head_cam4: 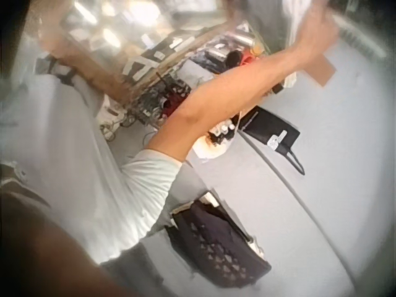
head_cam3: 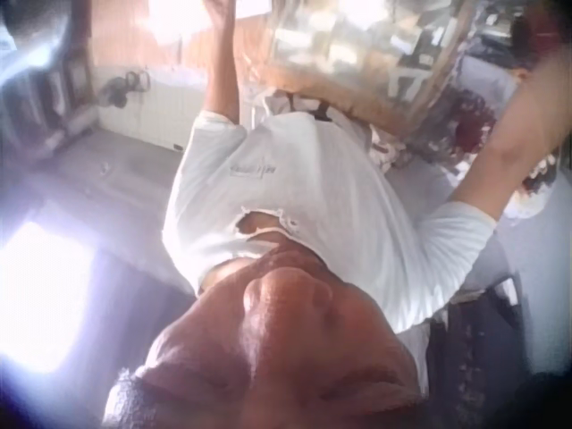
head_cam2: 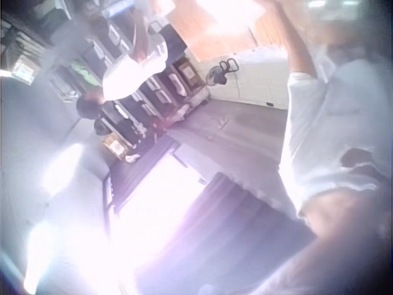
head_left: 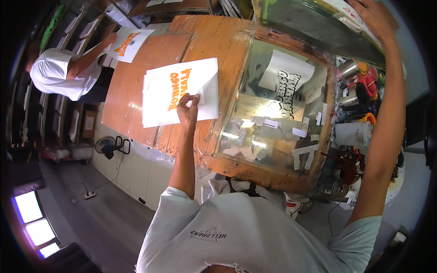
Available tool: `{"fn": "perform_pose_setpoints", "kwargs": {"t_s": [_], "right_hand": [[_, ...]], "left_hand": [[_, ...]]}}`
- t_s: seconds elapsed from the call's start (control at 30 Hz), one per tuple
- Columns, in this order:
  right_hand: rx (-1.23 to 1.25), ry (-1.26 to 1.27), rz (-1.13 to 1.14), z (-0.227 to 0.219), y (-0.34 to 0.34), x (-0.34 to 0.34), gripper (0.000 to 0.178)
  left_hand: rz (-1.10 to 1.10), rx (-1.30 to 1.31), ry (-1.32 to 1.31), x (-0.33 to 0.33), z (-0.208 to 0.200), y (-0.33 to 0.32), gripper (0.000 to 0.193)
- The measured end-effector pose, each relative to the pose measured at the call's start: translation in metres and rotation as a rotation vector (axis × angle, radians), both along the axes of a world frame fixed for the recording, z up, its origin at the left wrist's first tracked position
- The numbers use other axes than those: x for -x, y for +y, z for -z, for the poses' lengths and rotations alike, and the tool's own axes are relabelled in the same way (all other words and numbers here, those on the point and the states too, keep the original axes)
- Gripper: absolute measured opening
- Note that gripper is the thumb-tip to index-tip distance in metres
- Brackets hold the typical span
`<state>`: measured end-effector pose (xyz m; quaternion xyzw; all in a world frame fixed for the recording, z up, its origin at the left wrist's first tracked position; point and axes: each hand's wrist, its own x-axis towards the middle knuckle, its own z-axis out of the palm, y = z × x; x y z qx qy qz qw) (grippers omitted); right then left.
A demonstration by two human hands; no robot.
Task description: The person performs screen printing by applying ink with a squeegee through a mesh screen onto paper, then lifts the screen and removes the printed sheet. The person also pours ink from containers and wipes the screen mesh by hand.
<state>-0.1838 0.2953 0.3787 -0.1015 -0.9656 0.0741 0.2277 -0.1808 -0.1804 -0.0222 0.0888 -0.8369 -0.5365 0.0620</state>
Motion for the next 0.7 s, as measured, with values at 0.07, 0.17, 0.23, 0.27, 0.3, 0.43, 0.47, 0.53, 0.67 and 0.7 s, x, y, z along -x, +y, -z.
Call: {"fn": "perform_pose_setpoints", "kwargs": {"t_s": [0.07,0.17,0.23,0.27,0.3,0.43,0.47,0.53,0.67,0.7], "right_hand": [[0.062,-0.051,0.043,0.000,-0.006,-0.001,0.050],[0.073,-0.054,0.021,-0.001,-0.003,0.000,0.050],[0.091,-0.039,0.020,-0.011,-0.018,-0.010,0.051],[0.098,-0.044,0.022,-0.010,-0.018,-0.016,0.052],[0.059,0.008,0.008,-0.002,0.000,-0.006,0.055],[0.135,0.227,0.161,0.040,0.011,0.058,0.062],[0.112,0.036,0.095,0.008,0.008,0.021,0.064],[0.122,-0.163,-0.030,-0.002,0.011,0.002,0.067],[0.110,-0.141,-0.130,0.008,0.016,0.014,0.066],[0.098,-0.143,-0.127,0.010,0.017,0.015,0.066]], "left_hand": [[0.308,0.124,0.053,-0.005,-0.027,0.038,0.027],[0.375,0.605,-0.102,-0.016,-0.032,0.094,0.051],[0.292,0.753,0.076,-0.010,0.006,0.121,0.062],[0.311,0.796,0.127,-0.012,0.018,0.136,0.065],[0.331,0.837,0.181,-0.013,0.030,0.152,0.068],[0.559,0.866,0.332,-0.016,0.040,0.201,0.068],[0.626,0.828,0.393,-0.013,0.037,0.231,0.068],[0.727,0.804,0.457,-0.018,0.039,0.268,0.068],[0.840,0.779,0.481,-0.036,0.039,0.313,0.067],[0.873,0.785,0.466,-0.043,0.039,0.323,0.066]]}}
